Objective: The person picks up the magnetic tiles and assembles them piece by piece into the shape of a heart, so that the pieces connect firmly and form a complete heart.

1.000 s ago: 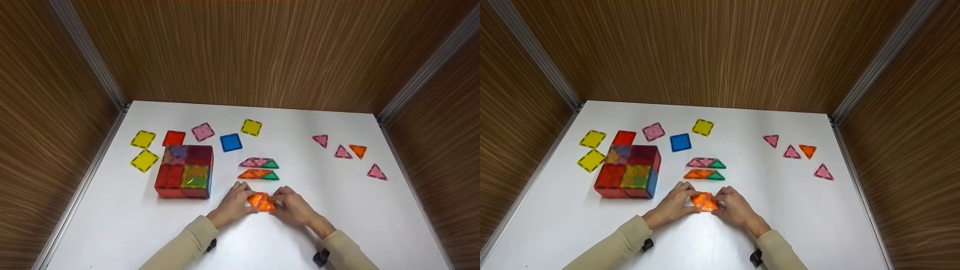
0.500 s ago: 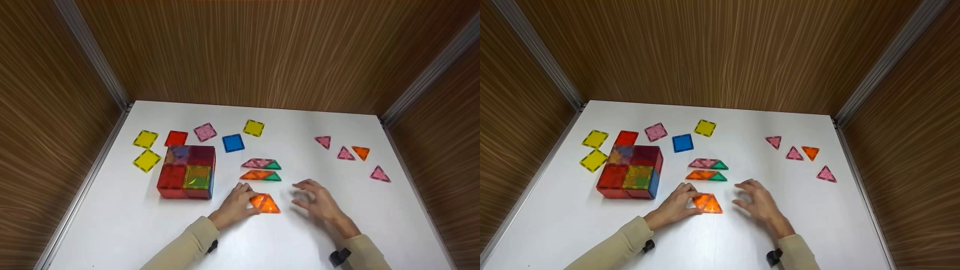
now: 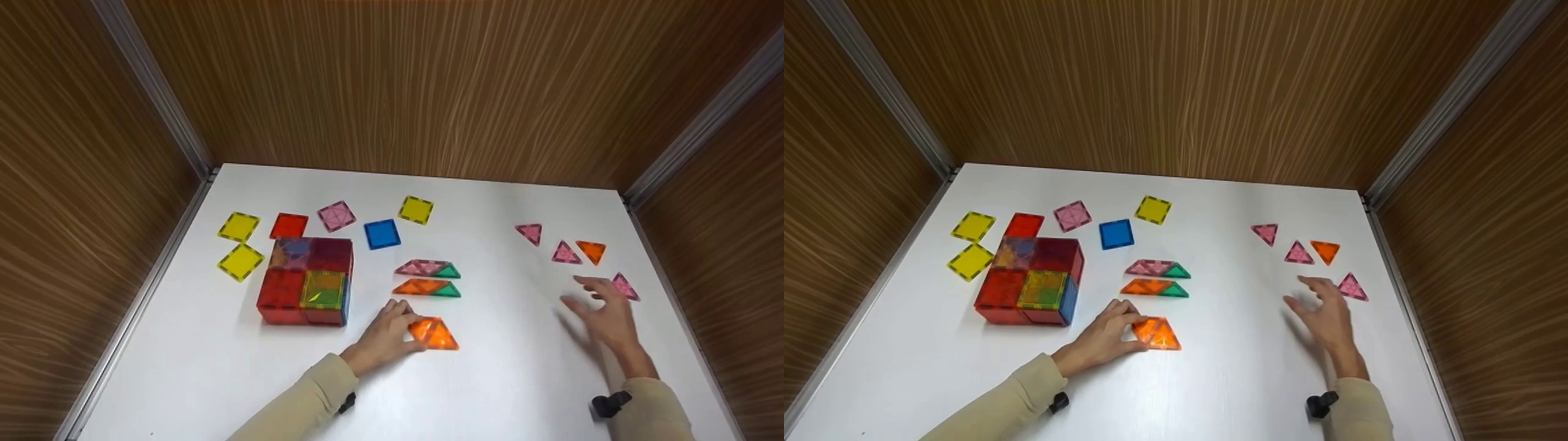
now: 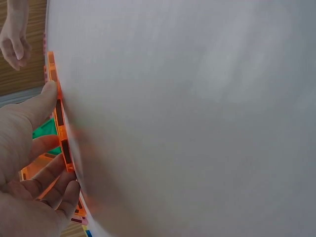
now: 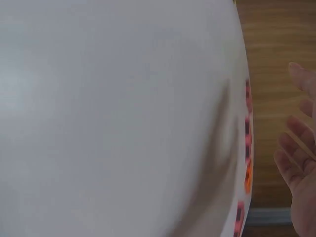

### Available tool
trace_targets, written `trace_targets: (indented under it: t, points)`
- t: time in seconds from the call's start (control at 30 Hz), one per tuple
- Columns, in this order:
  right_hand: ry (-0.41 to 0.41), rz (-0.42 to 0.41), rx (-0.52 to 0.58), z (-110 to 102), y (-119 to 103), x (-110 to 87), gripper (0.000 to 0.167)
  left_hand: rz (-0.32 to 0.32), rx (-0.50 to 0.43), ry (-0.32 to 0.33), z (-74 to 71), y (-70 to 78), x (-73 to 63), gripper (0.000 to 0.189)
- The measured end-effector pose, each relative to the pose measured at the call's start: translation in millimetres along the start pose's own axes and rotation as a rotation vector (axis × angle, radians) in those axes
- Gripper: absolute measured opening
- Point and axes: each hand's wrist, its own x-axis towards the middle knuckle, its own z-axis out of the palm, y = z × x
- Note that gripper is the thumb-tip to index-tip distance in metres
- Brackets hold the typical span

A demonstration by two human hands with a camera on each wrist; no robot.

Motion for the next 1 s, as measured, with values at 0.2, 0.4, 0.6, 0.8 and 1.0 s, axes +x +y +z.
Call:
trace_targets:
  t: [0.2, 0.4, 0.6, 0.8, 1.0]
  points:
    - [-0.018, 0.171, -0.006, -23, 29, 5.9, 0.067, -0.021, -0.004, -0.014, 1.0, 0.9, -0.4, 0.051]
    - [-0.044, 0.243, -0.063, -37, 49, 12.3, 0.076, 0.017, 0.032, -0.008, -1.0, 1.7, 0.9, 0.050]
    - [-0.094, 0.297, -0.083, -40, 63, 19.2, 0.084, 0.020, 0.030, -0.003, 0.3, 1.6, 1.0, 0.050]
    - [-0.100, 0.328, -0.082, -38, 76, 18.6, 0.083, 0.023, 0.031, -0.007, -0.7, 3.6, 0.5, 0.050]
    - [-0.101, 0.342, -0.123, -36, 79, 24.5, 0.081, 0.035, 0.041, -0.004, -0.8, 1.3, 0.4, 0.050]
